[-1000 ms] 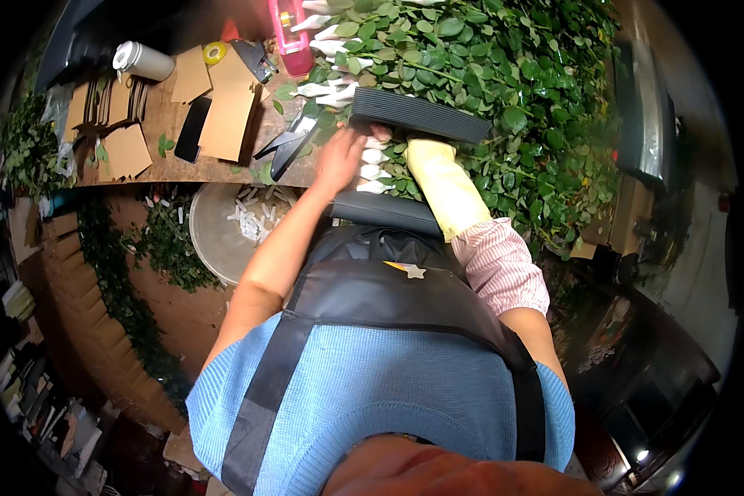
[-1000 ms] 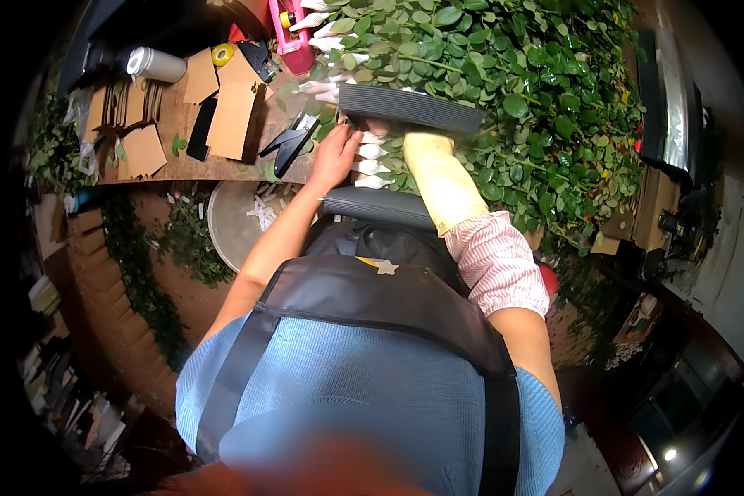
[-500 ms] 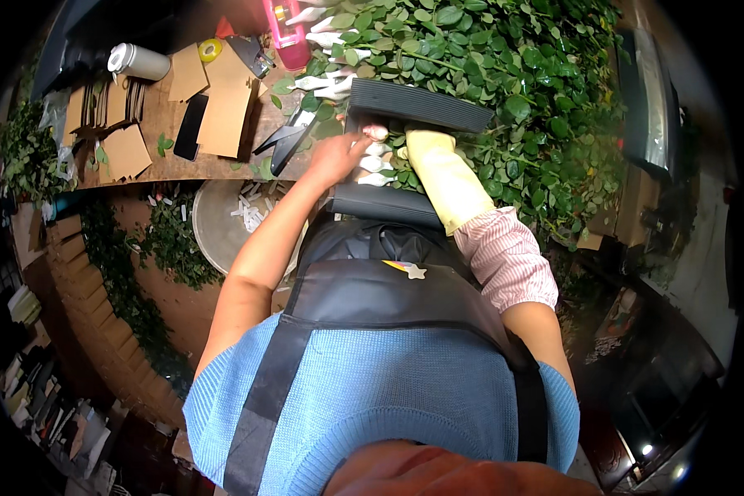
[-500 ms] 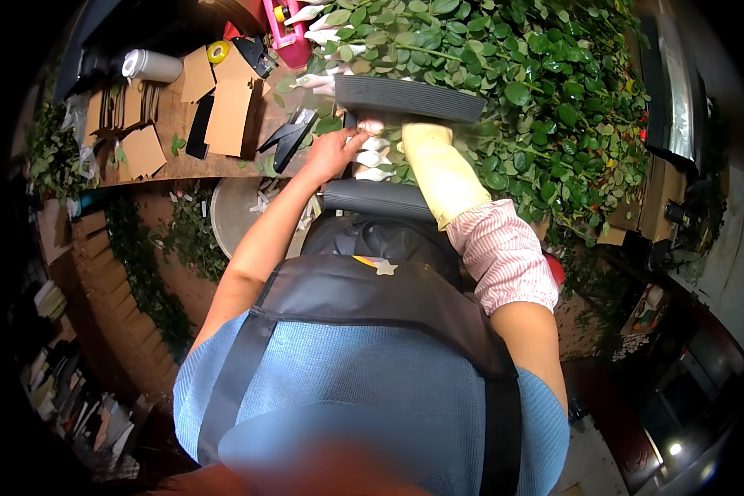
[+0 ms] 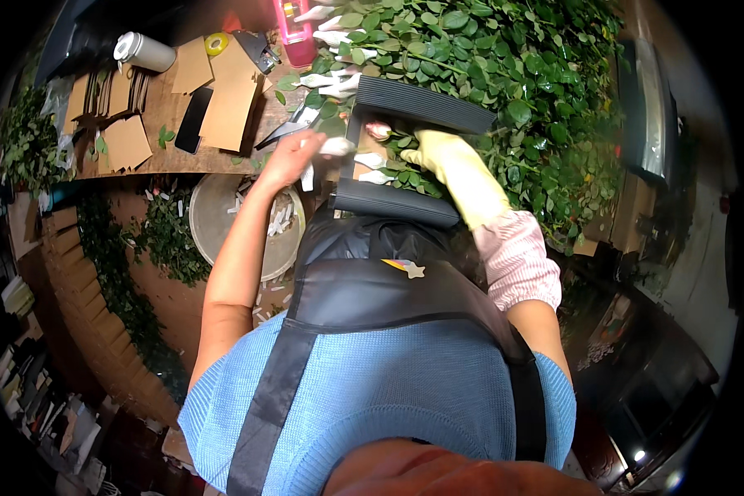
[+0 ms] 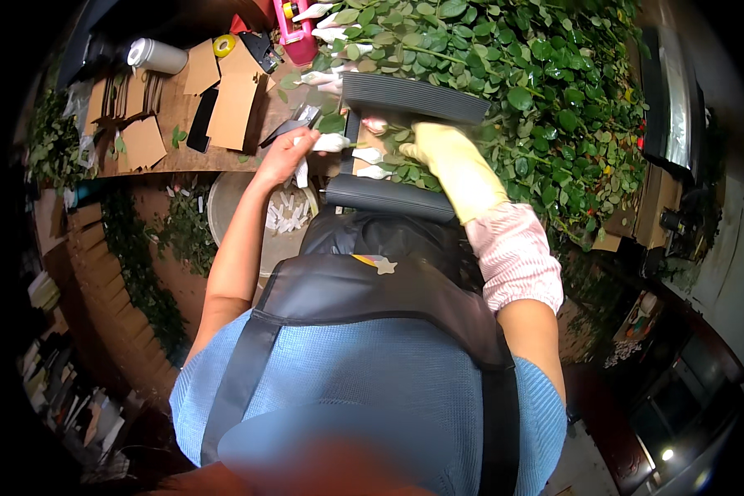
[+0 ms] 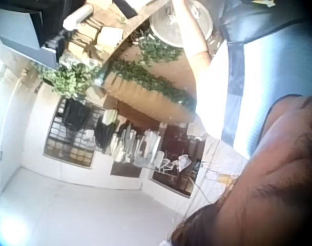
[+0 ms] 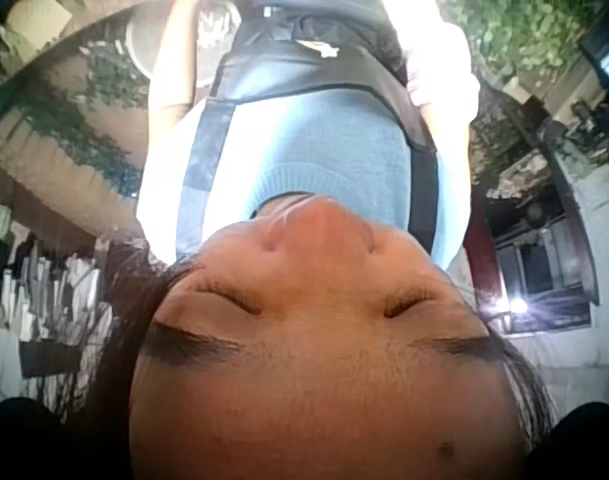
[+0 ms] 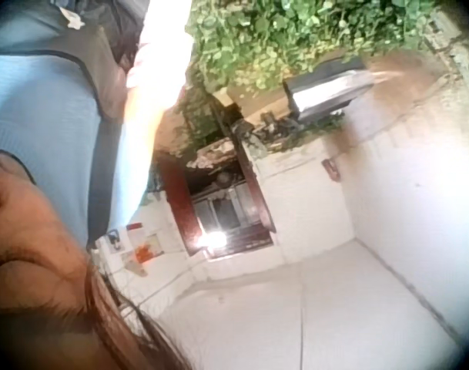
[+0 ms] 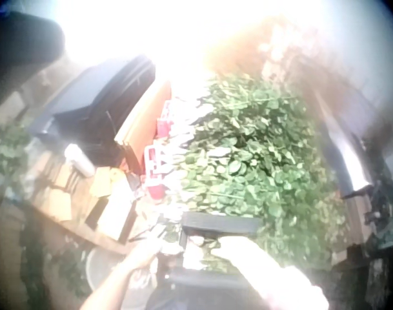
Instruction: The person places individual rosebuds into a small black specialized packaging holder. They pick up the buds from a large pile of stems and arrange them neatly in rows within the container before closing it.
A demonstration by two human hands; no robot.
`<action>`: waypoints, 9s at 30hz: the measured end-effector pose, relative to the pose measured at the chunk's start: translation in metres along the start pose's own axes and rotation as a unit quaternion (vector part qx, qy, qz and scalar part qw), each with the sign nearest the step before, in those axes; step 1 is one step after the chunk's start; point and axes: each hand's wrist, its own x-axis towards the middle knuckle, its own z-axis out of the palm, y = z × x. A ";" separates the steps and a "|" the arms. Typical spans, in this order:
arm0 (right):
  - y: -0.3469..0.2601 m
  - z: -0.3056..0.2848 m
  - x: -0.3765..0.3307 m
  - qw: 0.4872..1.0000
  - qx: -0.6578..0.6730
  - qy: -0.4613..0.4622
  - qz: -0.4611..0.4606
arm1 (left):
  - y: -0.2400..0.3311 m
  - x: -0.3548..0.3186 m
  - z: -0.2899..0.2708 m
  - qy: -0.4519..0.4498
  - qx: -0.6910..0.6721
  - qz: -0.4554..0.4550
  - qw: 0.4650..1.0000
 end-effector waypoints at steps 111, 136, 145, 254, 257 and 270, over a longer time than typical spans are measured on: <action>-0.040 0.031 -0.012 0.982 -0.126 -0.130 -0.060 | -0.044 0.032 0.053 -0.036 0.346 0.135 0.928; -0.006 0.053 0.015 0.929 -0.279 0.002 -0.244 | -0.051 0.044 0.077 0.083 0.268 0.092 0.955; 0.000 0.030 0.012 0.955 -0.248 0.007 -0.162 | -0.052 0.041 0.084 0.126 0.264 0.117 0.949; -0.055 -0.070 -0.086 0.817 -0.115 0.319 -0.467 | -0.018 0.058 0.080 -0.111 0.572 0.357 0.730; -0.062 -0.056 -0.036 0.945 -0.195 0.131 -0.229 | 0.002 0.058 0.083 -0.172 0.589 0.296 0.732; -0.229 0.021 0.007 0.784 -0.200 0.171 -0.562 | -0.060 0.070 0.092 -0.039 0.339 0.337 0.877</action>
